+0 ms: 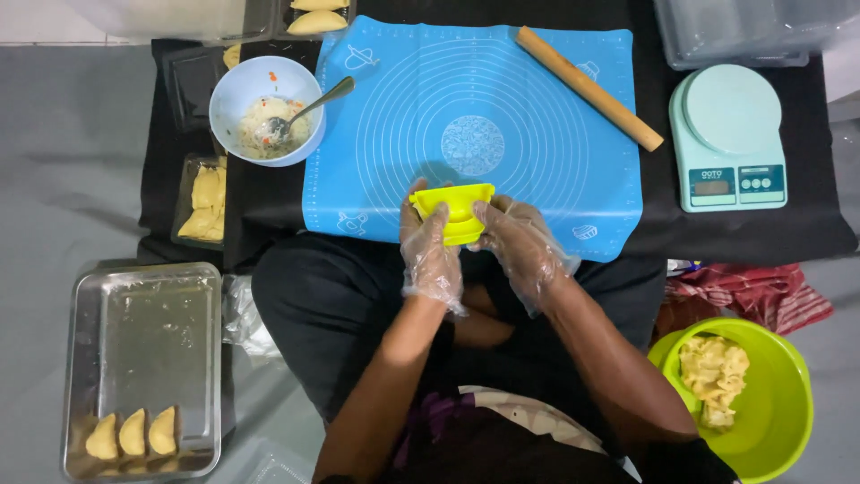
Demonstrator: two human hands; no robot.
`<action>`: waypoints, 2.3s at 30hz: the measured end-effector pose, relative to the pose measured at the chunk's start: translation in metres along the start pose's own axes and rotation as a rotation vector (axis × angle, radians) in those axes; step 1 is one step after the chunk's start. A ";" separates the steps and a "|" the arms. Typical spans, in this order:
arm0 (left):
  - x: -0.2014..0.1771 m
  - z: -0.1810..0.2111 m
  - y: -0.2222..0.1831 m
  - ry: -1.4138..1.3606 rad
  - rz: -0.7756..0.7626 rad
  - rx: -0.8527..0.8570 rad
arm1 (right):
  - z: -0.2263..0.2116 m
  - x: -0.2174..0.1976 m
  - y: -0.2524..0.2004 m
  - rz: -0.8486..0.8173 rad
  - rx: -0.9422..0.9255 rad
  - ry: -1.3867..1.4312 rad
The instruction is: Rolling out dough, adding filling with a spoon, and using a plastic mold to crimp the edges of pastries.
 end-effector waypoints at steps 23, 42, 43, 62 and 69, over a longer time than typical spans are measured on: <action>-0.045 -0.022 0.004 0.341 0.155 -0.219 | -0.011 -0.004 0.011 0.018 -0.078 -0.464; 0.036 -0.056 0.124 0.701 -0.191 -0.097 | -0.054 -0.036 0.142 0.282 0.069 -1.085; 0.039 -0.060 0.125 0.472 -0.283 -0.138 | -0.041 -0.044 0.174 0.240 -0.053 -1.321; 0.020 -0.016 0.129 0.750 -0.289 -0.074 | -0.044 0.023 0.150 0.330 -0.873 -1.617; 0.022 -0.005 0.123 0.610 -0.190 -0.112 | -0.090 0.039 0.117 0.323 -0.732 -1.362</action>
Point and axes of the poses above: each hand's wrist, its own y-axis towards the middle knuckle, its own x-axis out of the palm, z = x × y, the point moved 8 cm from there along y, towards the middle knuckle, and after that the axes turned 8 degrees about -y, right-handed, at the moved point
